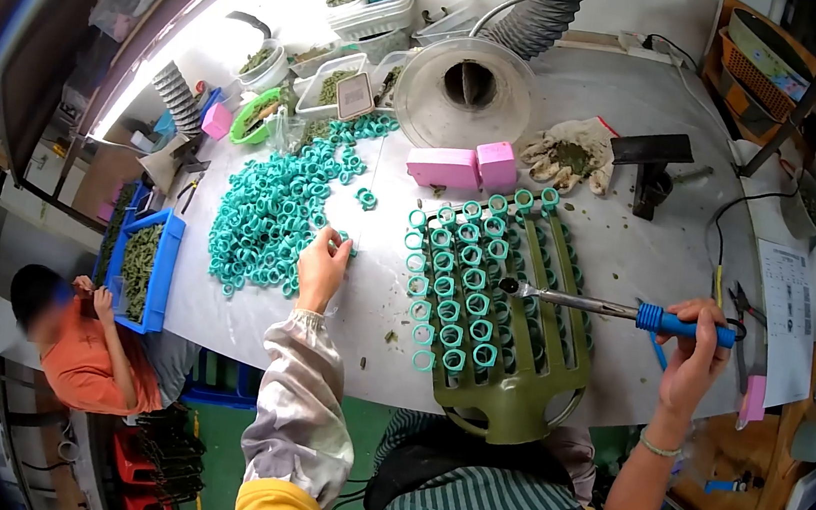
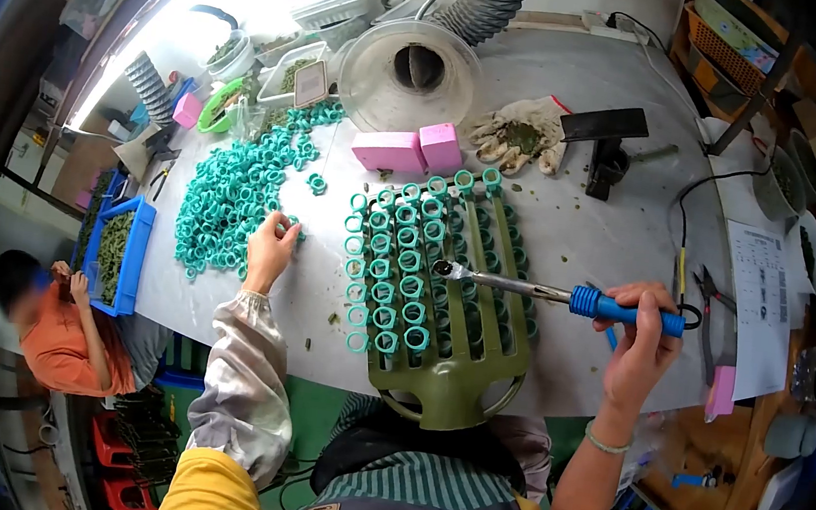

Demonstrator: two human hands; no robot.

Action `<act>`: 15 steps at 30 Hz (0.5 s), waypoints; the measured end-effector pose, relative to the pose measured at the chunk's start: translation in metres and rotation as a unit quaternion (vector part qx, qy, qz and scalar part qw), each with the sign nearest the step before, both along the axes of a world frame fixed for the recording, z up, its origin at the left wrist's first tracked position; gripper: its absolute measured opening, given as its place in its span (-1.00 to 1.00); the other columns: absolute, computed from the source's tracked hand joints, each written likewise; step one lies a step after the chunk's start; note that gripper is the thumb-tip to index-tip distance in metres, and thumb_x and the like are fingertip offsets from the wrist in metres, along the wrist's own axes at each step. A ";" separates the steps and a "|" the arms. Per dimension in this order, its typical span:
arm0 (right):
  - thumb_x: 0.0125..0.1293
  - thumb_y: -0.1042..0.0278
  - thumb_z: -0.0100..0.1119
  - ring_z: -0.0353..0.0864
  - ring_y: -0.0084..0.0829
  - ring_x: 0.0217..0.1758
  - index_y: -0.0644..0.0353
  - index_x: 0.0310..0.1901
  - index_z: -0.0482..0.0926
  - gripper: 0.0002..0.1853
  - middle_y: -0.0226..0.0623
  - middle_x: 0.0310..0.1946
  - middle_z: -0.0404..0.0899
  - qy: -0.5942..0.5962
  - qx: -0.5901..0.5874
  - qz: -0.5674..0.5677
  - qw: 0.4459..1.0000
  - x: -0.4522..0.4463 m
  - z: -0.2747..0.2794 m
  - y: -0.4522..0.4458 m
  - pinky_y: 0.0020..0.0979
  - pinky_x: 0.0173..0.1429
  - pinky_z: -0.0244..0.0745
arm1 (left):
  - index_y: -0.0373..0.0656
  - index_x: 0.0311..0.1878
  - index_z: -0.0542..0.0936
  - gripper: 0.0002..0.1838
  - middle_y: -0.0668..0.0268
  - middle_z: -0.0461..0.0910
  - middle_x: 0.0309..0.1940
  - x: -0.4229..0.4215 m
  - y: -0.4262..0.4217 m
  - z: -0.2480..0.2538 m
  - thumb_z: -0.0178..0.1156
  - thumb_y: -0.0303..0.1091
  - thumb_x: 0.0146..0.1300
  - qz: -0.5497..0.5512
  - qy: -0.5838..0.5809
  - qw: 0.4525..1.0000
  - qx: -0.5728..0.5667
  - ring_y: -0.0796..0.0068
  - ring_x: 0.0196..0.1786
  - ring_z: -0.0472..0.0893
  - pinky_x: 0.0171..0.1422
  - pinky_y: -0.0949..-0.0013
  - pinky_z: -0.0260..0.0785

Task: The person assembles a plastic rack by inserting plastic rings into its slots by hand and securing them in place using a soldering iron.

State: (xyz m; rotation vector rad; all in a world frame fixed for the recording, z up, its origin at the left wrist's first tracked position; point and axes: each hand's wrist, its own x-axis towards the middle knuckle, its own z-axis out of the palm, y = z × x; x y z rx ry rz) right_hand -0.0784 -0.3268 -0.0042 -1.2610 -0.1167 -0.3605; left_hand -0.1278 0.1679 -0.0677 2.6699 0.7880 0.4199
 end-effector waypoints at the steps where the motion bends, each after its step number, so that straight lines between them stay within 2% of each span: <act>1: 0.42 0.32 0.07 0.64 -0.42 -0.19 0.25 -0.36 0.55 -0.77 -0.30 -0.36 0.57 0.000 -0.001 -0.002 1.000 -0.001 0.000 0.000 -0.48 -0.48 0.52 | -0.18 -0.27 0.53 -0.76 0.18 0.63 -0.49 -0.003 0.002 -0.004 0.36 -0.24 0.23 -0.014 -0.021 0.998 -0.050 0.13 -0.39 0.66 -0.28 0.17 0.46; 2: 0.42 0.31 0.07 0.64 -0.42 -0.19 0.25 -0.36 0.55 -0.77 -0.31 -0.36 0.57 -0.001 -0.001 -0.004 1.000 -0.001 0.000 0.000 -0.48 -0.48 0.52 | -0.21 -0.18 0.62 -0.79 0.21 0.67 -0.49 -0.006 0.007 -0.009 0.36 -0.31 0.21 -0.034 -0.027 0.996 -0.077 0.34 -0.42 0.67 -0.28 0.28 0.47; 5: 0.43 0.31 0.07 0.64 -0.42 -0.19 0.25 -0.36 0.56 -0.76 -0.31 -0.36 0.58 -0.002 0.000 -0.001 1.000 -0.003 0.001 -0.003 -0.48 -0.48 0.52 | -0.29 -0.14 0.68 -0.73 0.19 0.72 -0.43 -0.011 0.000 -0.006 0.37 -0.29 0.21 -0.038 -0.048 0.966 -0.251 0.47 -0.43 0.66 -0.27 0.35 0.48; 6: 0.43 0.31 0.07 0.64 -0.42 -0.20 0.25 -0.36 0.56 -0.76 -0.31 -0.36 0.58 -0.003 -0.002 -0.002 1.000 -0.003 0.001 -0.004 -0.48 -0.48 0.52 | -0.35 -0.16 0.70 -0.69 0.18 0.75 -0.37 -0.012 -0.003 0.000 0.40 -0.25 0.21 -0.049 -0.020 0.976 -0.210 0.53 -0.40 0.68 -0.25 0.40 0.50; 9: 0.43 0.31 0.08 0.64 -0.42 -0.21 0.25 -0.36 0.56 -0.76 -0.30 -0.36 0.58 -0.005 0.000 -0.003 1.000 -0.004 0.001 -0.003 -0.48 -0.48 0.52 | -0.34 -0.24 0.71 -0.70 0.21 0.74 -0.43 -0.011 -0.013 0.010 0.39 -0.22 0.24 -0.040 0.014 0.985 -0.167 0.51 -0.36 0.71 -0.23 0.39 0.52; 10: 0.44 0.31 0.08 0.64 -0.42 -0.21 0.26 -0.36 0.56 -0.76 -0.30 -0.36 0.58 -0.004 0.001 -0.005 1.000 -0.004 0.001 -0.003 -0.48 -0.48 0.52 | -0.30 -0.14 0.70 -0.73 0.21 0.73 -0.37 -0.011 -0.011 0.007 0.39 -0.26 0.26 -0.043 0.031 0.992 -0.119 0.51 -0.34 0.72 -0.23 0.43 0.52; 13: 0.44 0.31 0.07 0.64 -0.42 -0.23 0.26 -0.36 0.57 -0.76 -0.29 -0.35 0.59 -0.006 -0.001 -0.008 1.000 -0.004 0.000 -0.005 -0.48 -0.48 0.52 | -0.24 -0.02 0.66 -0.74 0.23 0.70 -0.27 -0.009 -0.030 0.015 0.38 -0.35 0.27 -0.052 -0.122 0.949 -0.285 0.53 -0.34 0.69 -0.27 0.48 0.48; 14: 0.44 0.31 0.07 0.64 -0.42 -0.24 0.26 -0.36 0.57 -0.76 -0.29 -0.35 0.59 -0.005 -0.005 -0.007 1.000 -0.004 0.000 -0.006 -0.48 -0.48 0.52 | -0.19 0.10 0.62 -0.67 0.24 0.64 -0.16 -0.008 -0.039 0.024 0.37 -0.42 0.28 -0.086 -0.139 0.934 -0.317 0.55 -0.31 0.68 -0.25 0.53 0.46; 15: 0.44 0.32 0.07 0.64 -0.42 -0.25 0.26 -0.36 0.57 -0.76 -0.28 -0.35 0.60 -0.007 -0.007 -0.008 1.000 -0.005 0.000 -0.008 -0.48 -0.47 0.53 | -0.20 0.10 0.63 -0.68 0.33 0.62 -0.16 -0.007 -0.052 0.037 0.34 -0.45 0.29 -0.122 -0.132 0.919 -0.350 0.59 -0.21 0.66 -0.22 0.54 0.48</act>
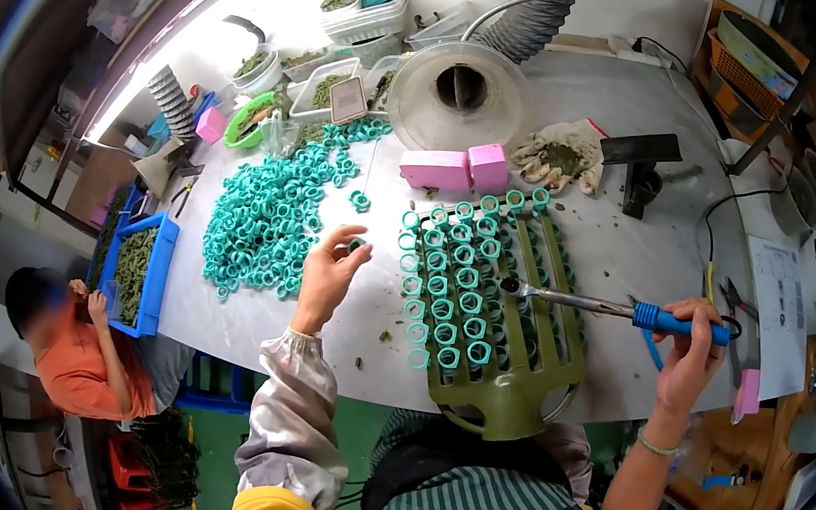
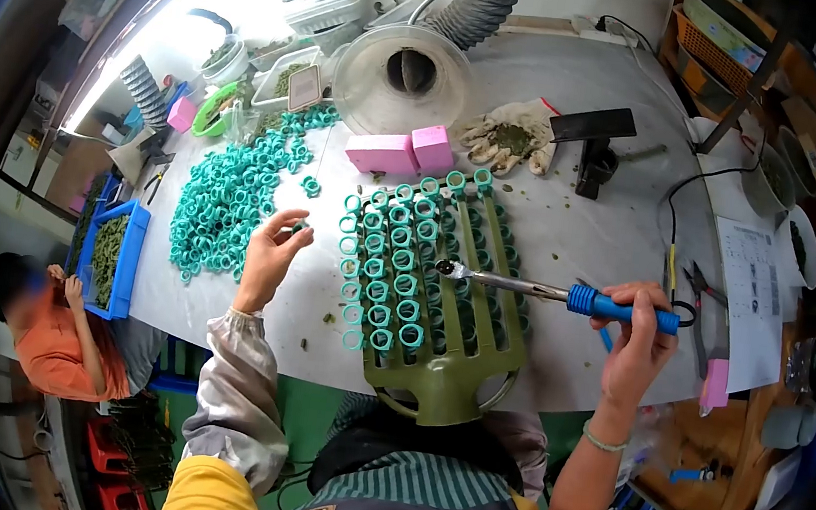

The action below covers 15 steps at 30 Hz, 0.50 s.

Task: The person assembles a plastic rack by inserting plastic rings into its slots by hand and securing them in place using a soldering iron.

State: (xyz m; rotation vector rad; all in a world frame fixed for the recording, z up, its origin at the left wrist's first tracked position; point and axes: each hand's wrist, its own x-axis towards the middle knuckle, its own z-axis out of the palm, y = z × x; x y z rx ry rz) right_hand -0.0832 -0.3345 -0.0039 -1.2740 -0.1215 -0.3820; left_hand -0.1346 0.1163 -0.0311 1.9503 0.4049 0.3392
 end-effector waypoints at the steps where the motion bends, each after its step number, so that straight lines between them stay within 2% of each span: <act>1: 0.44 0.32 0.07 0.64 -0.42 -0.27 0.27 -0.35 0.57 -0.76 -0.27 -0.35 0.60 -0.002 -0.002 0.001 1.000 0.000 0.000 0.000 -0.48 -0.46 0.53 | -0.19 0.12 0.63 -0.68 0.34 0.60 -0.13 0.004 -0.013 0.010 0.33 -0.47 0.30 -0.050 -0.004 0.999 0.009 0.60 -0.16 0.63 -0.19 0.54 0.49; 4: 0.45 0.33 0.06 0.63 -0.43 -0.30 0.28 -0.33 0.57 -0.76 -0.25 -0.34 0.61 -0.010 -0.009 0.008 1.000 0.000 0.000 -0.001 -0.48 -0.44 0.54 | -0.19 0.13 0.64 -0.68 0.36 0.52 -0.04 0.011 -0.076 0.036 0.29 -0.53 0.31 -0.181 -0.056 0.981 0.045 0.58 -0.07 0.56 -0.11 0.50 0.50; 6: 0.46 0.33 0.05 0.62 -0.44 -0.33 0.30 -0.32 0.57 -0.76 -0.23 -0.33 0.61 -0.015 -0.015 0.010 1.000 0.000 -0.002 -0.002 -0.48 -0.43 0.55 | -0.19 0.13 0.63 -0.68 0.31 0.47 0.00 0.014 -0.109 0.044 0.27 -0.56 0.31 -0.233 -0.034 0.971 0.034 0.52 -0.05 0.57 -0.05 0.45 0.51; 7: 0.46 0.34 0.05 0.61 -0.44 -0.35 0.30 -0.31 0.57 -0.76 -0.22 -0.32 0.61 -0.017 -0.018 0.010 1.000 0.000 -0.002 -0.001 -0.47 -0.42 0.55 | -0.22 0.11 0.63 -0.68 0.27 0.49 -0.02 0.017 -0.119 0.039 0.26 -0.61 0.29 -0.248 -0.037 0.966 0.065 0.41 -0.05 0.59 -0.05 0.41 0.54; 8: 0.47 0.34 0.04 0.61 -0.45 -0.37 0.31 -0.30 0.57 -0.76 -0.21 -0.32 0.61 -0.018 -0.021 0.009 1.000 0.000 -0.004 -0.001 -0.47 -0.41 0.56 | -0.20 0.09 0.64 -0.68 0.22 0.55 -0.02 0.021 -0.127 0.032 0.28 -0.60 0.25 -0.255 -0.070 0.960 0.091 0.25 -0.02 0.58 0.01 0.32 0.52; 10: 0.47 0.35 0.03 0.61 -0.44 -0.38 0.33 -0.29 0.56 -0.76 -0.20 -0.31 0.61 -0.022 -0.021 0.021 0.999 0.000 -0.008 0.000 -0.46 -0.40 0.57 | -0.17 0.06 0.66 -0.65 0.20 0.62 -0.02 0.029 -0.137 0.024 0.32 -0.59 0.17 -0.229 -0.152 0.917 0.290 0.16 0.01 0.56 0.10 0.24 0.47; 11: 0.48 0.36 0.02 0.60 -0.44 -0.39 0.33 -0.29 0.56 -0.76 -0.19 -0.30 0.61 -0.025 -0.020 0.028 0.999 0.001 -0.010 0.001 -0.45 -0.40 0.57 | -0.17 0.02 0.67 -0.64 0.22 0.65 -0.02 0.032 -0.140 0.022 0.35 -0.58 0.11 -0.228 -0.141 0.916 0.297 0.14 0.06 0.53 0.18 0.18 0.42; 15: 0.49 0.39 -0.01 0.60 -0.43 -0.42 0.36 -0.30 0.55 -0.76 -0.16 -0.30 0.61 -0.018 -0.016 0.035 0.999 0.003 -0.013 0.013 -0.43 -0.37 0.59 | -0.22 -0.02 0.68 -0.68 0.21 0.66 -0.03 0.040 -0.144 0.012 0.34 -0.57 0.11 -0.256 -0.127 0.914 0.289 0.12 0.03 0.55 0.15 0.17 0.45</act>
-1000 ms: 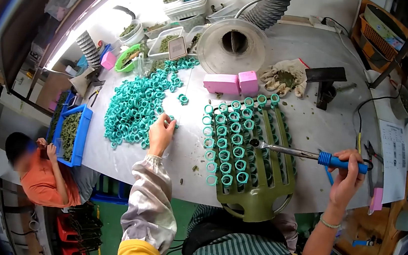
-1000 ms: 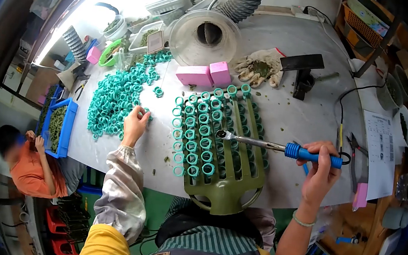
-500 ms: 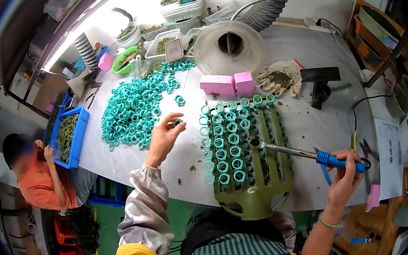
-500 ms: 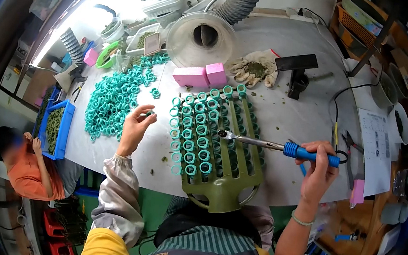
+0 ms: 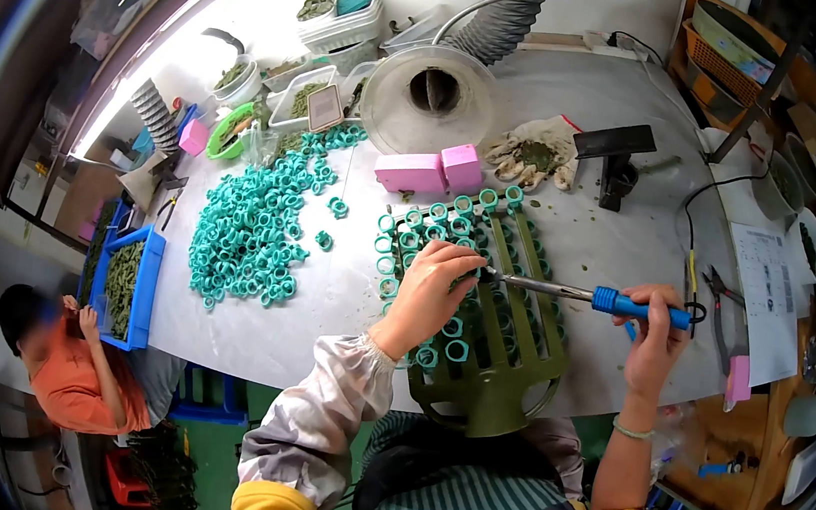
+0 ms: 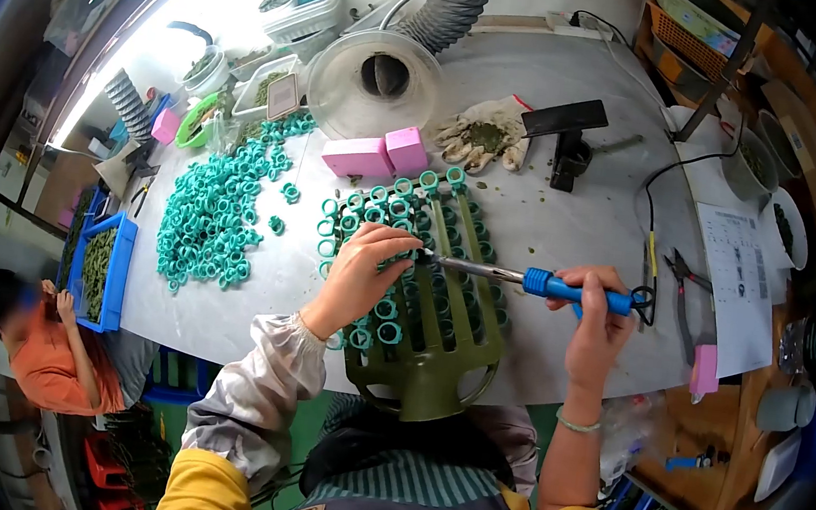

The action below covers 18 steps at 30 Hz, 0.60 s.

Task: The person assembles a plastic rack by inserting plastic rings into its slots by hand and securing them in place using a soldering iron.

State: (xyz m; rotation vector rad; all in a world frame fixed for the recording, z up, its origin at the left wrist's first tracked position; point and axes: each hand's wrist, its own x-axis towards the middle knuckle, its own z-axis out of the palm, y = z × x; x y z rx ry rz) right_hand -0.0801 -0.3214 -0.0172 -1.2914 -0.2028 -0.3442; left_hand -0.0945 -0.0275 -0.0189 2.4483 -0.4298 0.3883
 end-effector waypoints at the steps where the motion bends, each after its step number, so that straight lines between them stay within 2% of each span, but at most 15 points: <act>1: 0.49 0.39 0.00 0.59 -0.43 -0.42 0.36 -0.30 0.55 -0.76 -0.17 -0.30 0.60 -0.005 -0.003 0.004 1.000 0.000 0.001 0.001 -0.43 -0.38 0.58 | -0.23 -0.02 0.68 -0.68 0.21 0.66 -0.03 0.001 0.000 -0.001 0.34 -0.57 0.11 -0.003 0.002 1.000 -0.001 0.12 0.03 0.55 0.14 0.17 0.45; 7: 0.45 0.41 0.00 0.59 -0.44 -0.36 0.33 -0.35 0.54 -0.77 -0.22 -0.34 0.58 -0.009 0.009 -0.011 1.000 -0.003 0.009 -0.015 -0.48 -0.46 0.51 | -0.17 0.01 0.70 -0.68 0.23 0.69 -0.04 0.001 0.000 0.000 0.36 -0.54 0.14 0.001 0.019 1.000 0.000 0.14 0.02 0.58 0.15 0.20 0.46; 9: 0.44 0.41 0.01 0.60 -0.44 -0.31 0.31 -0.36 0.54 -0.77 -0.25 -0.36 0.57 0.004 0.019 -0.021 1.000 -0.004 0.015 -0.019 -0.50 -0.49 0.48 | -0.15 0.04 0.69 -0.67 0.21 0.66 0.00 0.003 0.006 0.005 0.36 -0.52 0.17 -0.028 0.012 0.999 -0.010 0.13 0.02 0.58 0.15 0.20 0.46; 10: 0.43 0.37 0.03 0.60 -0.44 -0.25 0.26 -0.40 0.53 -0.76 -0.29 -0.38 0.55 0.007 0.015 -0.033 0.999 -0.003 0.015 -0.020 -0.50 -0.52 0.47 | -0.18 0.03 0.67 -0.68 0.18 0.62 -0.04 0.004 0.010 0.008 0.37 -0.50 0.17 -0.007 0.018 0.996 -0.083 0.12 0.03 0.56 0.16 0.18 0.43; 11: 0.43 0.35 0.03 0.61 -0.44 -0.24 0.25 -0.40 0.53 -0.76 -0.31 -0.38 0.55 0.009 0.015 -0.032 0.999 -0.003 0.016 -0.020 -0.51 -0.52 0.47 | -0.16 0.02 0.65 -0.73 0.18 0.59 -0.09 0.012 0.028 0.006 0.34 -0.48 0.23 0.004 -0.009 0.996 -0.092 0.17 -0.03 0.59 0.06 0.23 0.47; 12: 0.42 0.33 0.04 0.61 -0.45 -0.24 0.24 -0.40 0.53 -0.75 -0.32 -0.38 0.55 0.011 0.014 -0.033 0.999 -0.003 0.017 -0.020 -0.51 -0.52 0.46 | -0.16 0.00 0.63 -0.77 0.18 0.59 -0.15 0.012 0.047 0.008 0.28 -0.48 0.28 0.091 0.046 0.981 -0.166 0.24 -0.12 0.62 -0.04 0.29 0.49; 13: 0.42 0.31 0.05 0.61 -0.45 -0.24 0.22 -0.41 0.53 -0.75 -0.33 -0.39 0.55 0.014 0.012 -0.035 0.999 -0.003 0.018 -0.022 -0.52 -0.52 0.46 | -0.16 -0.02 0.60 -0.80 0.19 0.59 -0.16 0.020 0.083 -0.010 0.24 -0.51 0.29 0.163 -0.001 0.979 -0.123 0.31 -0.18 0.64 -0.10 0.32 0.50; 14: 0.42 0.30 0.05 0.61 -0.45 -0.23 0.21 -0.41 0.54 -0.75 -0.34 -0.39 0.55 0.015 0.009 -0.033 0.999 -0.004 0.018 -0.022 -0.52 -0.53 0.46 | -0.17 0.00 0.57 -0.77 0.15 0.59 -0.17 0.026 0.122 -0.025 0.24 -0.50 0.28 0.227 -0.026 0.972 -0.057 0.22 -0.18 0.65 -0.10 0.23 0.51; 15: 0.42 0.30 0.05 0.61 -0.46 -0.23 0.21 -0.41 0.54 -0.75 -0.35 -0.39 0.55 0.016 0.008 -0.031 0.999 -0.004 0.018 -0.022 -0.52 -0.53 0.46 | -0.15 0.01 0.55 -0.71 0.08 0.58 -0.15 0.024 0.154 -0.032 0.29 -0.49 0.20 0.290 -0.028 0.955 0.052 0.10 -0.12 0.64 -0.06 0.13 0.51; 16: 0.42 0.29 0.05 0.61 -0.46 -0.23 0.20 -0.41 0.54 -0.75 -0.36 -0.39 0.55 0.016 0.006 -0.029 0.999 -0.004 0.018 -0.022 -0.53 -0.53 0.46 | -0.13 0.08 0.53 -0.58 0.05 0.58 -0.13 0.017 0.187 -0.047 0.36 -0.46 0.13 0.307 -0.076 0.932 0.176 0.00 -0.06 0.61 0.00 0.07 0.49; 17: 0.42 0.29 0.05 0.61 -0.46 -0.23 0.20 -0.41 0.54 -0.75 -0.36 -0.38 0.55 0.014 0.007 -0.028 0.999 -0.004 0.018 -0.022 -0.53 -0.53 0.46 | -0.12 0.12 0.55 -0.51 0.07 0.59 -0.09 0.008 0.201 -0.048 0.38 -0.48 0.07 0.306 -0.030 0.936 0.171 0.01 0.01 0.60 0.06 0.07 0.47; 18: 0.42 0.28 0.05 0.61 -0.46 -0.22 0.20 -0.41 0.54 -0.75 -0.36 -0.38 0.55 0.013 0.008 -0.027 1.000 -0.004 0.017 -0.022 -0.53 -0.53 0.46 | -0.13 0.12 0.58 -0.52 0.07 0.59 -0.06 0.004 0.210 -0.049 0.38 -0.50 0.07 0.292 0.030 0.948 0.120 0.03 0.01 0.61 0.04 0.09 0.49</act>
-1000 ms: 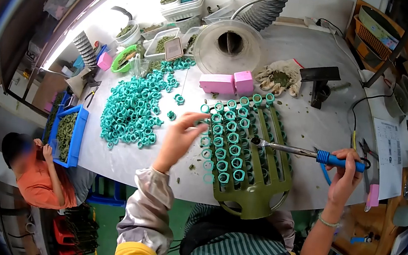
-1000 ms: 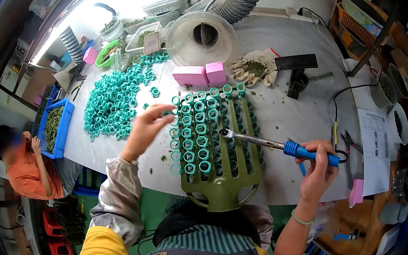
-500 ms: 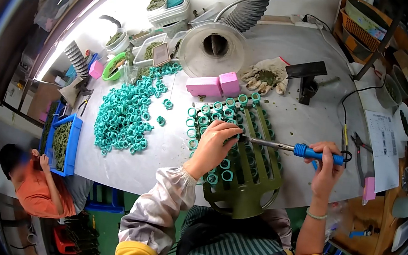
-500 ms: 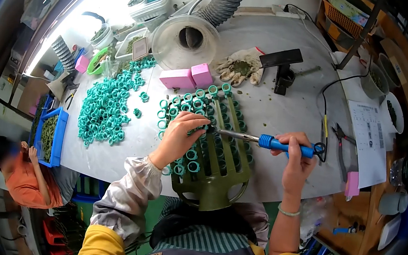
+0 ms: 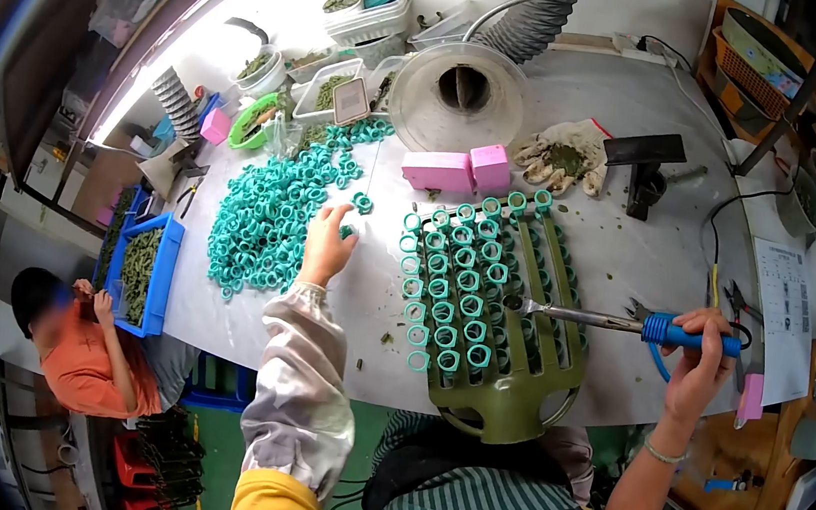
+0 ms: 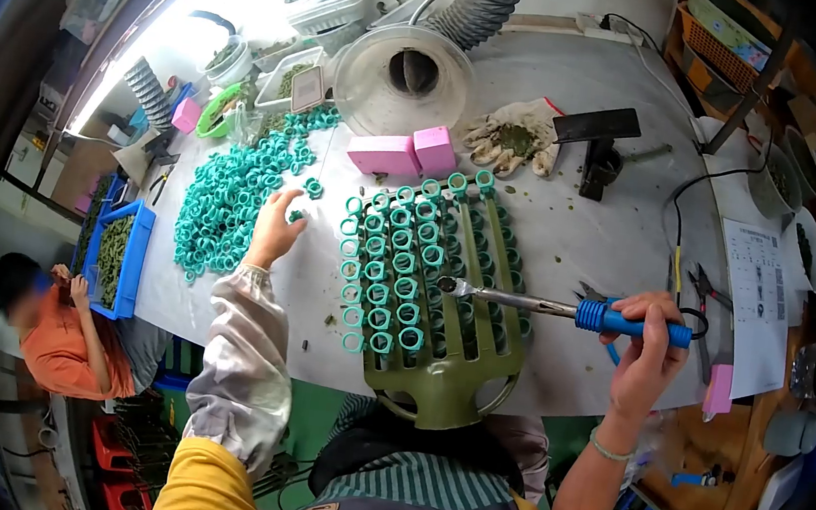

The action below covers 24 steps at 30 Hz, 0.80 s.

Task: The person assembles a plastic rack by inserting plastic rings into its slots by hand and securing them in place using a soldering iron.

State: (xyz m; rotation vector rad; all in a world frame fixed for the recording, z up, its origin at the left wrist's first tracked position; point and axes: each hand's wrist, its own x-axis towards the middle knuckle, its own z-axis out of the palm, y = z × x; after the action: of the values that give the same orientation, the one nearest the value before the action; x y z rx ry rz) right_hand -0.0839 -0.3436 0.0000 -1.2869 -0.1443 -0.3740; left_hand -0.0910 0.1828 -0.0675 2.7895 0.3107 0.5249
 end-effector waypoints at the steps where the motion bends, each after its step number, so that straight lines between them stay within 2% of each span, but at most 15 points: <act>1: 0.42 0.28 0.05 0.61 -0.47 -0.22 0.20 -0.41 0.54 -0.75 -0.36 -0.38 0.55 -0.001 0.000 0.001 1.000 0.000 0.000 0.000 -0.53 -0.53 0.46 | -0.13 0.12 0.60 -0.53 0.07 0.59 -0.03 -0.003 0.009 -0.005 0.37 -0.51 0.07 -0.009 0.044 0.997 -0.068 0.04 0.02 0.62 0.01 0.12 0.51; 2: 0.41 0.27 0.05 0.61 -0.47 -0.22 0.20 -0.41 0.54 -0.75 -0.36 -0.38 0.55 -0.001 -0.001 -0.001 1.000 -0.001 0.000 0.000 -0.53 -0.53 0.46 | -0.12 0.05 0.66 -0.64 0.07 0.65 -0.07 -0.008 0.012 -0.014 0.34 -0.53 0.15 -0.054 -0.016 0.990 -0.132 0.15 -0.07 0.68 -0.07 0.23 0.55; 5: 0.41 0.25 0.06 0.61 -0.47 -0.22 0.20 -0.41 0.54 -0.74 -0.36 -0.38 0.55 0.002 -0.005 -0.006 1.000 -0.002 0.000 0.000 -0.53 -0.53 0.46 | -0.15 0.01 0.68 -0.76 0.12 0.70 -0.18 -0.023 -0.003 -0.009 0.27 -0.51 0.27 0.002 -0.049 0.987 -0.154 0.32 -0.21 0.71 -0.15 0.38 0.57; 6: 0.41 0.25 0.06 0.61 -0.47 -0.22 0.19 -0.41 0.55 -0.74 -0.36 -0.38 0.55 0.003 -0.005 -0.008 1.000 -0.003 0.001 0.000 -0.53 -0.53 0.46 | -0.15 0.01 0.68 -0.80 0.18 0.71 -0.26 -0.026 -0.002 -0.010 0.22 -0.48 0.35 0.022 -0.041 0.968 -0.246 0.40 -0.30 0.69 -0.15 0.44 0.55; 9: 0.41 0.25 0.07 0.61 -0.47 -0.22 0.19 -0.41 0.55 -0.74 -0.36 -0.38 0.55 0.003 -0.007 -0.005 1.000 -0.004 0.004 0.001 -0.53 -0.53 0.46 | -0.16 0.01 0.68 -0.80 0.22 0.71 -0.28 -0.042 0.000 -0.008 0.21 -0.48 0.36 0.060 0.028 0.919 -0.389 0.43 -0.29 0.69 -0.15 0.44 0.55; 10: 0.41 0.25 0.07 0.61 -0.47 -0.22 0.19 -0.41 0.55 -0.74 -0.36 -0.38 0.55 0.003 -0.008 -0.005 1.000 -0.004 0.005 0.001 -0.53 -0.53 0.46 | -0.13 -0.01 0.69 -0.81 0.21 0.68 -0.25 -0.047 -0.004 -0.001 0.21 -0.48 0.35 0.073 0.062 0.927 -0.364 0.39 -0.28 0.68 -0.17 0.39 0.54; 13: 0.41 0.24 0.07 0.62 -0.47 -0.22 0.18 -0.40 0.55 -0.74 -0.36 -0.38 0.55 0.005 -0.010 -0.011 1.000 -0.006 0.005 0.001 -0.53 -0.54 0.46 | -0.14 -0.08 0.69 -0.85 0.18 0.60 -0.21 -0.060 -0.004 -0.002 0.24 -0.47 0.32 0.077 -0.060 0.989 -0.110 0.30 -0.21 0.63 -0.09 0.27 0.52; 15: 0.41 0.24 0.08 0.62 -0.47 -0.22 0.18 -0.40 0.55 -0.74 -0.36 -0.39 0.55 0.001 -0.006 -0.011 1.000 -0.006 0.004 0.000 -0.53 -0.55 0.46 | -0.06 0.07 0.59 -0.69 0.10 0.49 -0.05 -0.072 0.006 0.004 0.31 -0.29 0.28 0.187 -0.046 0.975 0.113 0.04 0.02 0.48 0.11 0.03 0.38; 17: 0.41 0.24 0.08 0.62 -0.47 -0.22 0.18 -0.40 0.55 -0.75 -0.36 -0.39 0.55 -0.002 -0.003 -0.012 1.000 -0.007 0.004 -0.002 -0.53 -0.55 0.46 | -0.02 0.21 0.50 -0.56 0.03 0.43 0.04 -0.080 0.018 -0.001 0.31 -0.20 0.29 0.296 0.026 0.947 0.122 -0.04 0.07 0.46 0.11 0.02 0.40; 18: 0.41 0.24 0.08 0.62 -0.47 -0.22 0.18 -0.40 0.55 -0.75 -0.36 -0.39 0.55 -0.003 0.000 -0.012 1.000 -0.008 0.006 -0.002 -0.52 -0.55 0.46 | -0.06 0.24 0.45 -0.50 -0.04 0.38 0.10 -0.083 0.025 -0.004 0.30 -0.15 0.30 0.312 0.074 0.945 0.066 -0.12 0.05 0.48 0.10 -0.02 0.40; 19: 0.41 0.25 0.08 0.62 -0.46 -0.22 0.18 -0.40 0.55 -0.75 -0.36 -0.39 0.55 -0.004 0.003 -0.011 1.000 -0.008 0.006 -0.001 -0.52 -0.55 0.46 | -0.12 0.22 0.46 -0.54 -0.02 0.44 0.02 -0.084 0.035 -0.011 0.27 -0.18 0.33 0.260 0.041 0.964 0.029 -0.12 0.01 0.52 0.07 -0.04 0.41; 21: 0.41 0.25 0.08 0.62 -0.46 -0.22 0.18 -0.40 0.55 -0.75 -0.36 -0.39 0.55 -0.002 0.008 -0.010 1.000 -0.008 0.005 -0.002 -0.52 -0.55 0.45 | -0.16 0.21 0.46 -0.56 -0.01 0.50 -0.07 -0.082 0.041 -0.021 0.26 -0.22 0.34 0.171 0.047 0.983 -0.039 -0.07 -0.03 0.55 0.04 -0.02 0.43; 22: 0.41 0.26 0.08 0.62 -0.46 -0.22 0.18 -0.40 0.55 -0.75 -0.36 -0.39 0.55 0.001 0.009 -0.009 1.000 -0.009 0.005 -0.003 -0.52 -0.55 0.45 | -0.16 0.15 0.52 -0.62 -0.01 0.53 -0.12 -0.078 0.024 -0.011 0.27 -0.24 0.34 0.166 0.071 0.974 -0.135 -0.01 0.00 0.55 0.07 0.06 0.42; 23: 0.41 0.26 0.08 0.61 -0.45 -0.22 0.18 -0.40 0.55 -0.75 -0.36 -0.40 0.54 0.001 0.010 -0.009 1.000 -0.009 0.004 -0.003 -0.52 -0.55 0.45 | -0.13 0.09 0.59 -0.68 0.13 0.51 -0.22 -0.077 0.016 -0.014 0.28 -0.24 0.34 0.135 0.063 0.986 -0.079 0.27 -0.23 0.56 -0.08 0.25 0.46; 24: 0.41 0.26 0.08 0.61 -0.45 -0.22 0.18 -0.40 0.55 -0.75 -0.36 -0.40 0.54 0.001 0.012 -0.008 1.000 -0.008 0.004 -0.004 -0.52 -0.55 0.44 | -0.13 0.07 0.60 -0.70 0.08 0.52 -0.17 -0.076 0.005 -0.015 0.29 -0.24 0.33 0.124 0.024 0.991 -0.052 0.17 -0.18 0.57 -0.04 0.19 0.45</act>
State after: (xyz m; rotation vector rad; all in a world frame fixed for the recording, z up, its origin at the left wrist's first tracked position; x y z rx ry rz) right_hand -0.0922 -0.3474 0.0040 -1.2662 -0.1270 -0.3869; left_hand -0.1668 0.1881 -0.0829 2.6804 0.6828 0.4804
